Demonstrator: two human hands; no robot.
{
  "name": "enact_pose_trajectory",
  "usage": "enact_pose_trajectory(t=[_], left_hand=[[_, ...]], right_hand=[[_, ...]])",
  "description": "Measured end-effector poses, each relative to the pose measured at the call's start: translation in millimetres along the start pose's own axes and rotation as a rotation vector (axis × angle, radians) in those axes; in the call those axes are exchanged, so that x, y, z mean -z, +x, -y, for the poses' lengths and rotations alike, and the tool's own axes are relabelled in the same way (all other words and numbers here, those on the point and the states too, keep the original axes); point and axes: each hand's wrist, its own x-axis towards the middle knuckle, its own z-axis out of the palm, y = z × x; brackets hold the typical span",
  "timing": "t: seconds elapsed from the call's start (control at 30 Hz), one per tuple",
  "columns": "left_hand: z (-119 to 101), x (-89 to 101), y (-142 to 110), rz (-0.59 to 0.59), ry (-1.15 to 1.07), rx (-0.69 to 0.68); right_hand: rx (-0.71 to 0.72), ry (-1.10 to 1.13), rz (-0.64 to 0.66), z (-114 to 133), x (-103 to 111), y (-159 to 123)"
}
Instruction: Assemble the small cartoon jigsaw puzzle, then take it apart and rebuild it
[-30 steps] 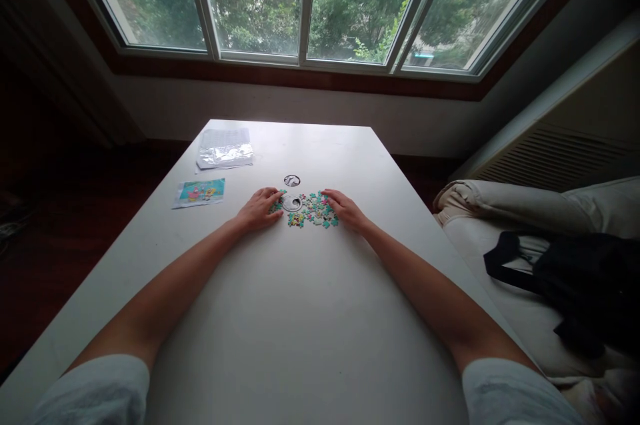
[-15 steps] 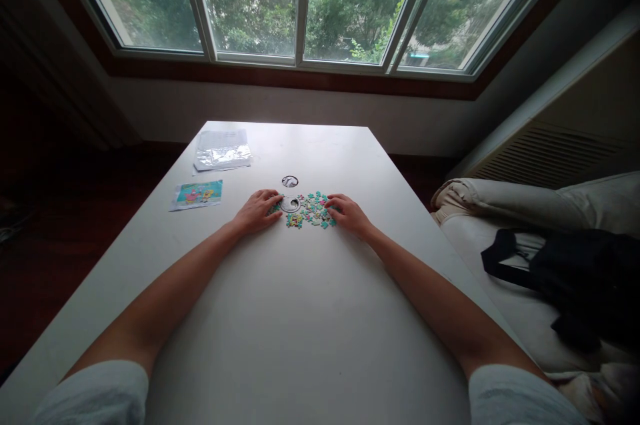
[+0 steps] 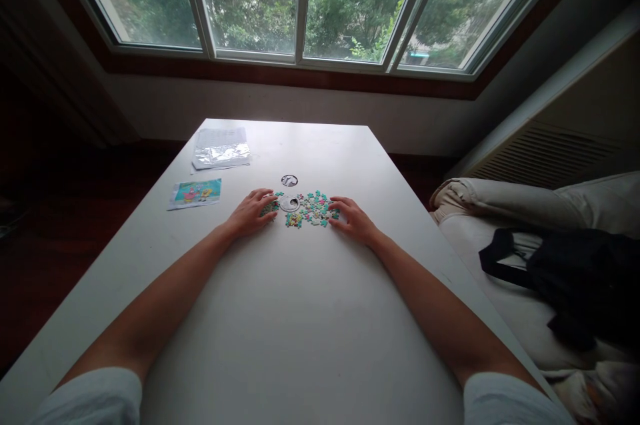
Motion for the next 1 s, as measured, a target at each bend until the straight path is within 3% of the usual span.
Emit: enact_pose_trajectory(t=[0.23, 0.43, 0.77, 1.0], left_hand=[[-1, -1.4, -2, 0.042, 0.006, 0.006], [1, -5.2, -1, 0.015, -0.005, 0.036], [4, -5.3, -1, -0.028, -0.05, 0.028], [-21, -0.5, 2, -0.081, -0.055, -0.076]], right_hand=[[-0.067, -0.019, -0.124, -10, 3, -2], [0.007, -0.027, -0.062, -11, 5, -2], [0.002, -0.059, -0.053, -14, 3, -1], [-0.059, -0.064, -0.072, -9, 1, 3]])
